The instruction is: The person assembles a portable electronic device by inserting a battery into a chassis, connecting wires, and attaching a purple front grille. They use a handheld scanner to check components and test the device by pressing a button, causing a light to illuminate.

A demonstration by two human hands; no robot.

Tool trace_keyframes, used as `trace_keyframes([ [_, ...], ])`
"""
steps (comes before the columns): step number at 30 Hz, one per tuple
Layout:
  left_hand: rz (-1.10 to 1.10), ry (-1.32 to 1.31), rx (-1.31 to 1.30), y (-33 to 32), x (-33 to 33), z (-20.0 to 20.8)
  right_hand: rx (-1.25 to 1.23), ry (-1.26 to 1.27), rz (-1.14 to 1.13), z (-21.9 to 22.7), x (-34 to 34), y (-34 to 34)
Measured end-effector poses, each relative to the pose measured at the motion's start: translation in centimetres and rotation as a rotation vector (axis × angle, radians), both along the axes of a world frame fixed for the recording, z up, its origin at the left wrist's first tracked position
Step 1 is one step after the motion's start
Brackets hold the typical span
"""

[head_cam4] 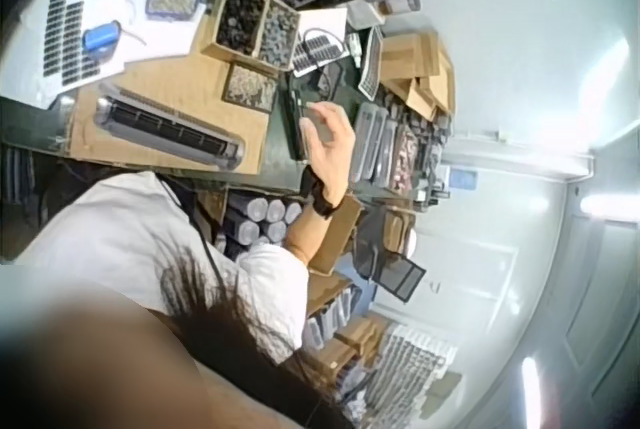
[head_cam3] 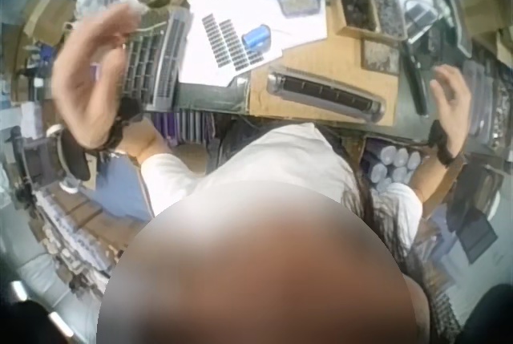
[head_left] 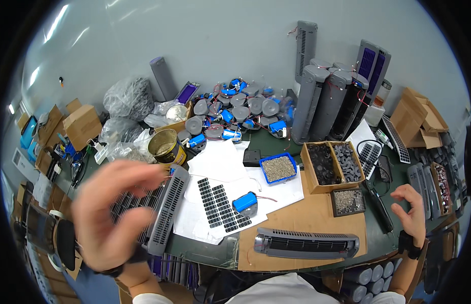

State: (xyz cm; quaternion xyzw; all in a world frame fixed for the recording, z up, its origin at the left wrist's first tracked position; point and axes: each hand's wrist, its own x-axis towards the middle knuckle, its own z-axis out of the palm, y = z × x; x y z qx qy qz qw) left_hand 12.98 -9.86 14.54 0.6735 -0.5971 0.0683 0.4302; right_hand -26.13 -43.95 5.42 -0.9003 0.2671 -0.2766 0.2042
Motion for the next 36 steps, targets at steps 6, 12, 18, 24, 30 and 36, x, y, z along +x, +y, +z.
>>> trace_keyframes([
  [6,0.139,0.19,-0.21,-9.8,6.1,-1.3,0.121,0.029,0.037,-4.3,2.1,-3.2],
  [12,0.486,-0.24,0.147,-18.8,23.1,-21.3,0.151,0.139,0.154,-7.2,4.9,-4.4],
  [18,0.785,-0.465,0.726,-21.9,25.8,-31.3,0.272,0.172,-0.006,-9.0,2.6,-5.0],
  [24,0.726,-0.286,0.82,-21.8,26.2,-30.7,0.302,0.189,-0.012,-9.6,3.8,-5.8],
  [30,0.745,-0.129,0.532,-20.8,27.3,-31.9,0.297,0.193,0.047,-10.3,5.1,-6.1],
  [36,0.693,0.046,0.346,-20.1,26.5,-29.9,0.254,0.176,0.052,-9.7,4.5,-5.4],
])
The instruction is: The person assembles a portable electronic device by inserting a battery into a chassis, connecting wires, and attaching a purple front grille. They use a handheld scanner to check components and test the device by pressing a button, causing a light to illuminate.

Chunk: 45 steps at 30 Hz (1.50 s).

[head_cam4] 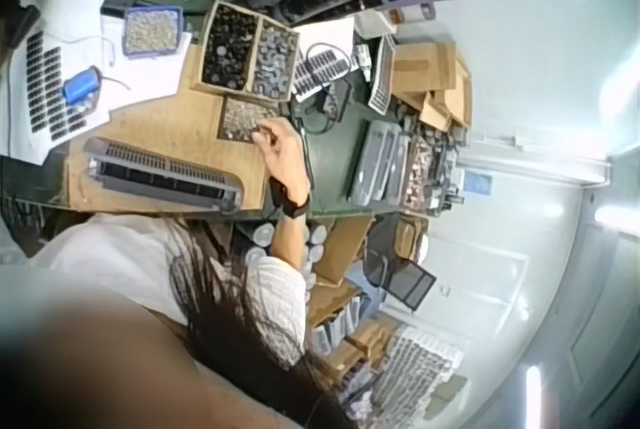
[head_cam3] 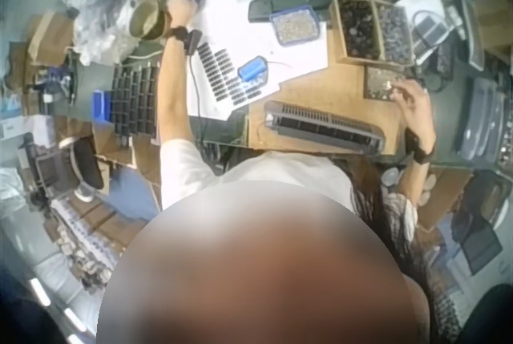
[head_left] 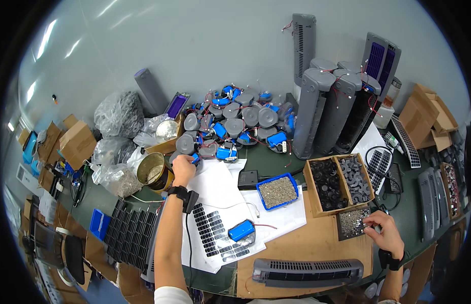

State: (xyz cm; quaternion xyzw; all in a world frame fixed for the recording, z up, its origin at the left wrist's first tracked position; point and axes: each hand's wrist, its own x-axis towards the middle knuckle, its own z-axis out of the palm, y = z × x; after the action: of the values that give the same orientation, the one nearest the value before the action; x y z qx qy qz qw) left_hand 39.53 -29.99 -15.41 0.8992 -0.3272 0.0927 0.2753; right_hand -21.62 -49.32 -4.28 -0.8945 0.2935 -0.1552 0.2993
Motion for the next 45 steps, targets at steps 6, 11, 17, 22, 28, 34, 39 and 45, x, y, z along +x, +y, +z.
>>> trace_keyframes([
  [6,-0.054,0.157,-0.059,-0.1,-3.3,3.7,-0.014,-0.008,-0.006,0.3,-0.8,0.7],
  [11,-0.139,0.192,-0.133,0.6,-7.7,9.0,0.001,-0.033,-0.015,1.0,-0.7,1.7],
  [17,-0.646,0.267,-0.444,3.8,-21.1,15.6,0.195,-0.202,-0.015,3.3,0.6,4.8],
  [22,-1.053,0.709,-0.477,5.9,-33.5,16.3,1.231,-0.341,0.259,5.2,4.5,12.4],
  [28,-1.162,0.673,-0.618,8.3,-39.8,14.0,1.137,-0.323,0.148,0.5,3.2,15.1],
  [34,-0.611,1.575,-0.769,10.3,-38.9,8.9,0.95,-0.512,0.228,1.6,6.2,16.8],
  [39,-0.807,1.929,-0.819,11.0,-40.0,8.1,0.892,-0.511,0.224,0.2,8.6,17.9],
  [45,-0.777,1.903,-1.001,12.2,-39.2,7.6,0.425,-0.631,0.084,0.7,7.2,14.5],
])
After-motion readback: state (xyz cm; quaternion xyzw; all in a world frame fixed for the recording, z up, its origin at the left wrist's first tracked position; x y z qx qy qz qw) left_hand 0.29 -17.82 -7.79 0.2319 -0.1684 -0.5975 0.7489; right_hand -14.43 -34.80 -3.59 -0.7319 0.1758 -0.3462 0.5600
